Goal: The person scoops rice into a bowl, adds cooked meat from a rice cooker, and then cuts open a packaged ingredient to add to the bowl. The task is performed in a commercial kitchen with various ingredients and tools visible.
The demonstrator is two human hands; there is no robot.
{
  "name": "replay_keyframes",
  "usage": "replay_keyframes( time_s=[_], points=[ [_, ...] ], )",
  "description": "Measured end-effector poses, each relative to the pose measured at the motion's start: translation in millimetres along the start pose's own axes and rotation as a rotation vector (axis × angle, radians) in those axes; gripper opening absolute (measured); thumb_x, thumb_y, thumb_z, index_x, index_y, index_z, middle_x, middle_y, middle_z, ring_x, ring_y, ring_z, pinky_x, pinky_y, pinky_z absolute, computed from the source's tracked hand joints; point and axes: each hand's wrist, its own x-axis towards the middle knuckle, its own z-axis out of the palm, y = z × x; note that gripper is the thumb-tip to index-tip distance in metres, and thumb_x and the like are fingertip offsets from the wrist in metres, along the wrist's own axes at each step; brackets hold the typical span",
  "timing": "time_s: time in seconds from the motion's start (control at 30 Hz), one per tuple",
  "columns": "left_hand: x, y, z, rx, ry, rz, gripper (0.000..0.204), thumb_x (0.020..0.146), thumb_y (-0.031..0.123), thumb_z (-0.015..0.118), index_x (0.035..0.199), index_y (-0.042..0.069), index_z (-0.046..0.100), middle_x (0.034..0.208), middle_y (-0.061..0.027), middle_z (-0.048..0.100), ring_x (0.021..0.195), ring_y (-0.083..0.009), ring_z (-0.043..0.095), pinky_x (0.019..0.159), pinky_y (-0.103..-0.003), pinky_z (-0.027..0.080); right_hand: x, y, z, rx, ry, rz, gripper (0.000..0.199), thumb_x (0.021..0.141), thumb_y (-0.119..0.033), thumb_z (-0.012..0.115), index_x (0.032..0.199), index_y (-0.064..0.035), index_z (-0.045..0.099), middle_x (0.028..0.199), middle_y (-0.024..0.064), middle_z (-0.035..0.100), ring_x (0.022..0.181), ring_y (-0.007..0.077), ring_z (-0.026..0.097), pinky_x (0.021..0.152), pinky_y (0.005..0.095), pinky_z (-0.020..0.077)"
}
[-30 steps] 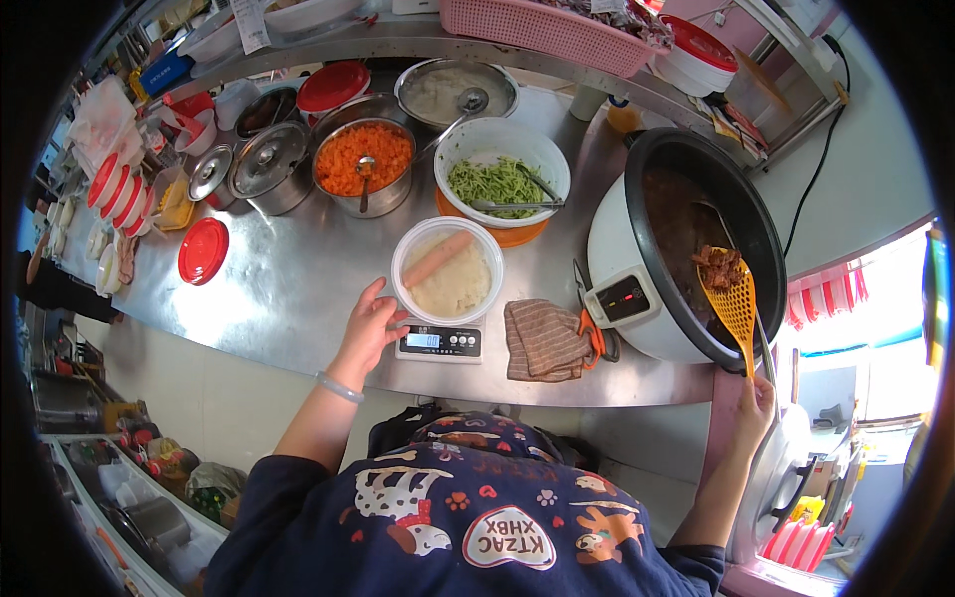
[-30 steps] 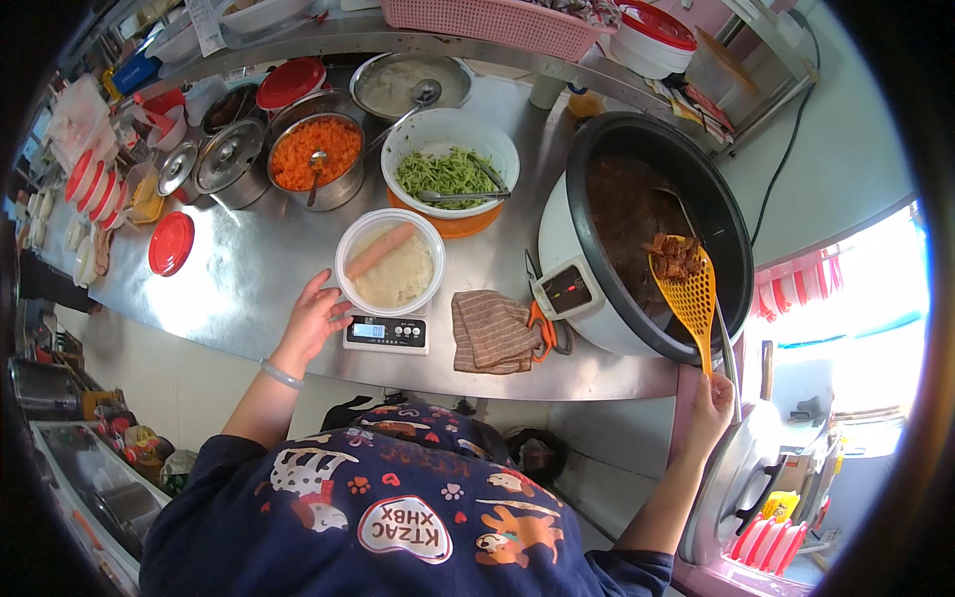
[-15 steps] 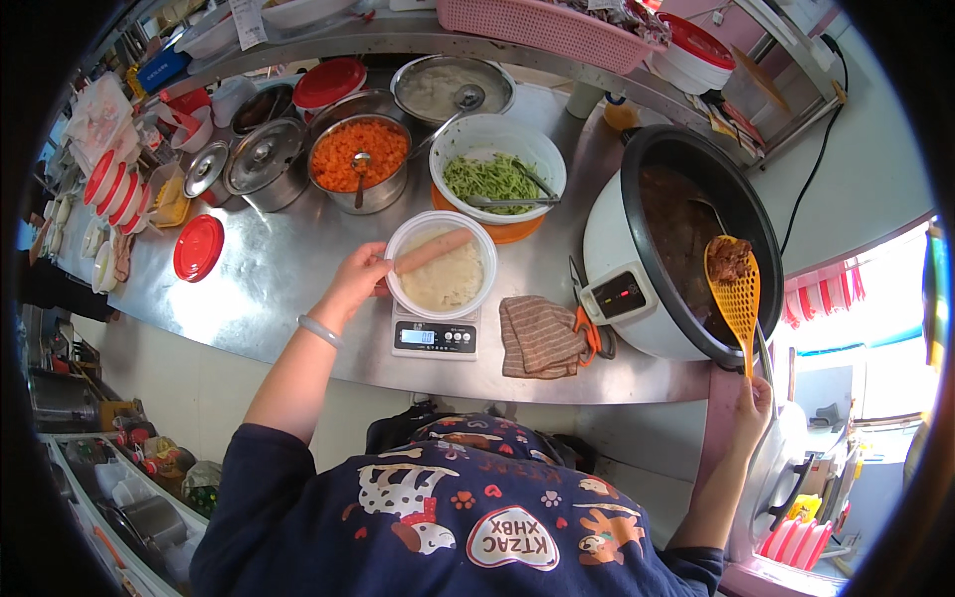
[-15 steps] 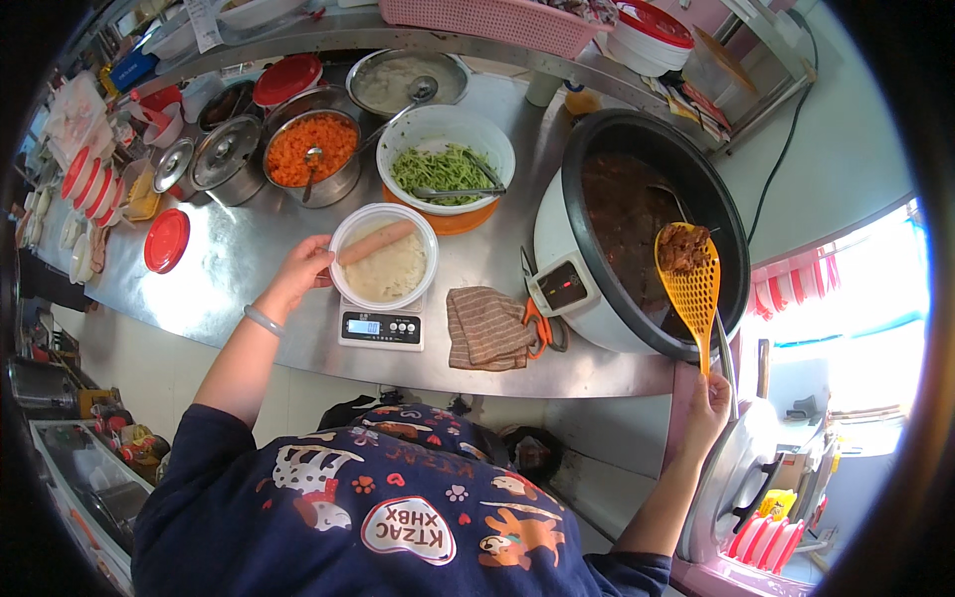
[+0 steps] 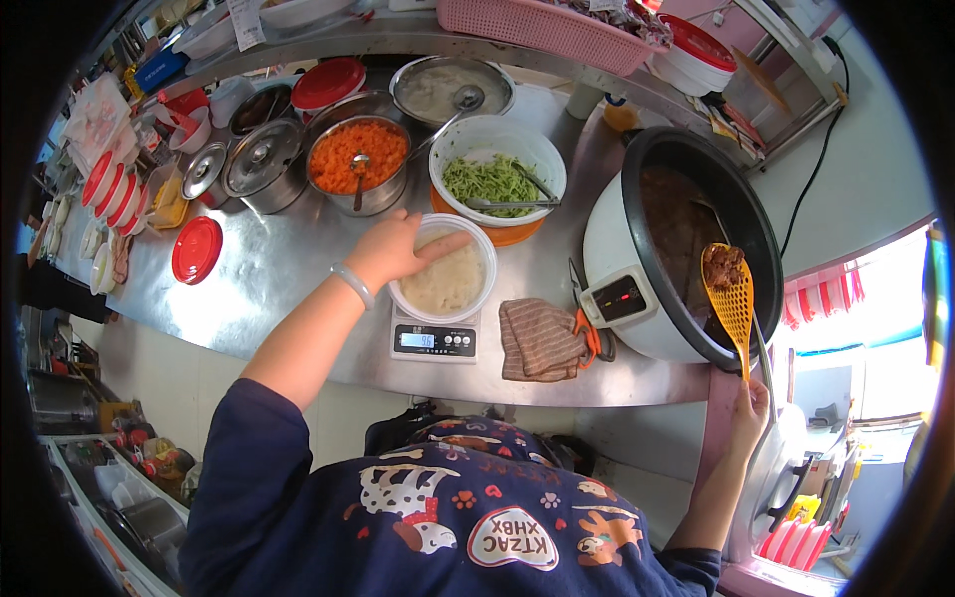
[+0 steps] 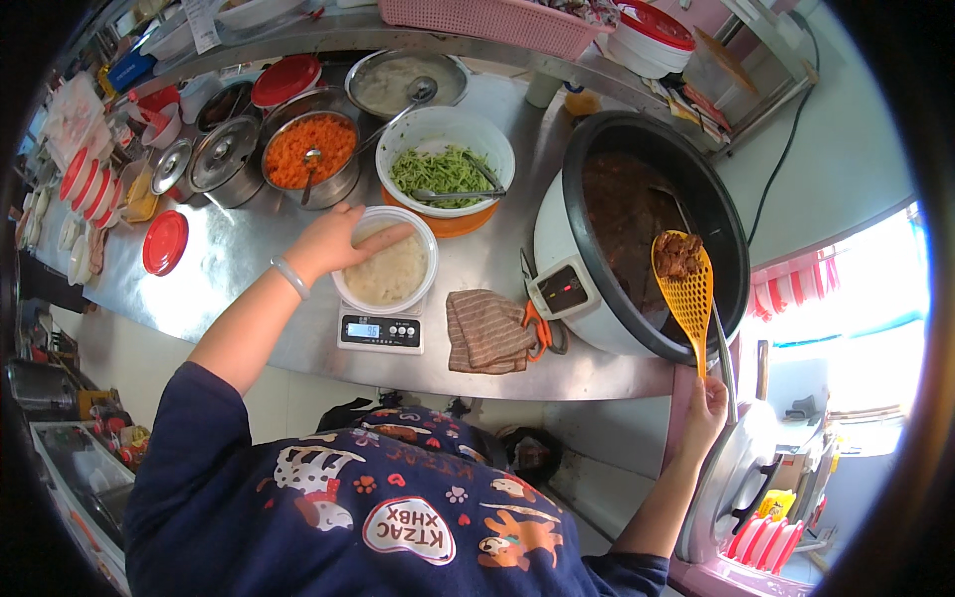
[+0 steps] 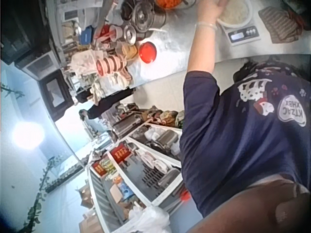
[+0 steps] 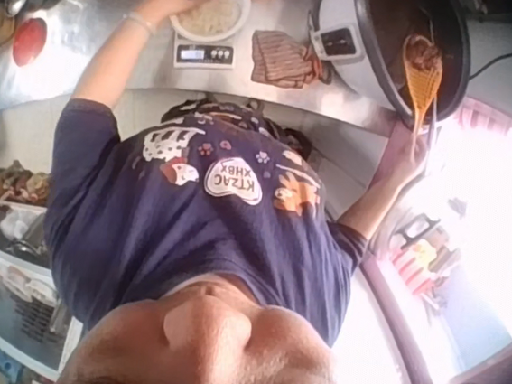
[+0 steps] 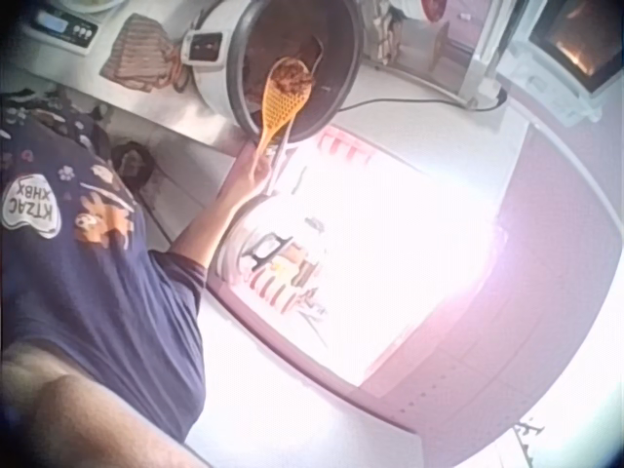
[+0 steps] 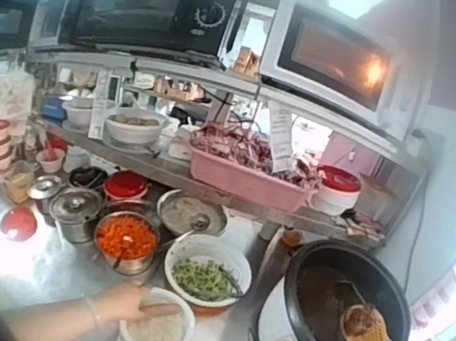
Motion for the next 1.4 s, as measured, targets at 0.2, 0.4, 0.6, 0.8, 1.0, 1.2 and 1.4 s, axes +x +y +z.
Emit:
replay_keyframes(
  time_s=[0.2,0.4,0.6,0.8,1.0,1.2,1.4],
  points=[
    [3.9,-2.3,-4.6,0.1,-0.054,0.05,0.058,0.078,0.03,0.066,0.121,-0.007,0.055,0.117,-0.0251,0.057,0.104,-0.0365,0.06,0.088,-0.041,0.05,-4.3,-11.1,3.9,-0.073,0.034,0.009,0.008,0.093,-0.012,0.064,0.095,-0.0075,0.057,0.066,-0.0096,0.045,0.052,-0.0016,0.032,0.046,0.0154,0.0204],
    [5.5,8.0,0.1,0.181,-0.04,0.019,0.054,0.085,0.035,0.062,0.12,-0.006,0.056,0.112,-0.0205,0.058,0.1,-0.0342,0.061,0.084,-0.04,0.051,-6.0,-14.9,7.1,-0.108,0.042,-0.01,0.008,0.093,-0.012,0.064,0.094,-0.0067,0.057,0.067,-0.0087,0.046,0.054,-0.0011,0.034,0.047,0.0156,0.0217],
    [9.3,20.4,-4.6,0.197,-0.091,-0.019,0.047,0.081,0.023,0.066,0.118,-0.004,0.057,0.113,-0.0196,0.057,0.101,-0.0328,0.061,0.084,-0.039,0.051,-5.5,-13.9,5.6,-0.118,0.042,0.006,0.007,0.092,-0.01,0.063,0.094,-0.0066,0.057,0.068,-0.0085,0.046,0.055,-0.0008,0.034,0.048,0.0155,0.0225],
    [15.9,11.5,2.5,0.242,-0.021,0.053,0.036,0.076,0.017,0.066,0.106,0.0,0.06,0.106,-0.0169,0.06,0.097,-0.0331,0.062,0.081,-0.042,0.052,-2.5,-8.3,2.5,-0.076,0.029,-0.002,0.007,0.092,-0.009,0.063,0.096,-0.0064,0.057,0.069,-0.0081,0.046,0.055,-0.001,0.035,0.048,0.0151,0.0232],
    [26.8,-5.7,2.6,0.258,0.01,0.155,0.024,0.076,0.017,0.064,0.095,0.002,0.061,0.1,-0.0172,0.063,0.094,-0.0345,0.062,0.079,-0.044,0.052,-2.5,-8.4,-1.3,-0.05,0.004,0.015,0.007,0.092,-0.008,0.063,0.097,-0.0057,0.058,0.07,-0.0077,0.047,0.056,-0.0006,0.036,0.048,0.015,0.0243],
    [37.8,-16.8,-2.0,0.199,-0.029,0.212,0.035,0.083,0.036,0.063,0.089,0.001,0.063,0.091,-0.0205,0.065,0.089,-0.0358,0.063,0.078,-0.044,0.05,-0.8,-9.4,-5.1,-0.12,0.034,-0.039,0.011,0.092,-0.01,0.064,0.099,-0.0047,0.059,0.068,-0.0076,0.047,0.054,-0.0008,0.036,0.047,0.0148,0.0244],
    [39.2,-11.1,4.3,0.156,0.045,0.307,0.06,0.085,0.057,0.06,0.086,-0.002,0.065,0.088,-0.021,0.064,0.084,-0.0364,0.062,0.076,-0.043,0.05,4.2,-7.2,-8.9,-0.075,0.045,-0.059,0.014,0.093,-0.014,0.064,0.102,-0.0042,0.059,0.066,-0.0084,0.046,0.052,-0.0015,0.034,0.045,0.0153,0.0216]
  ],
)
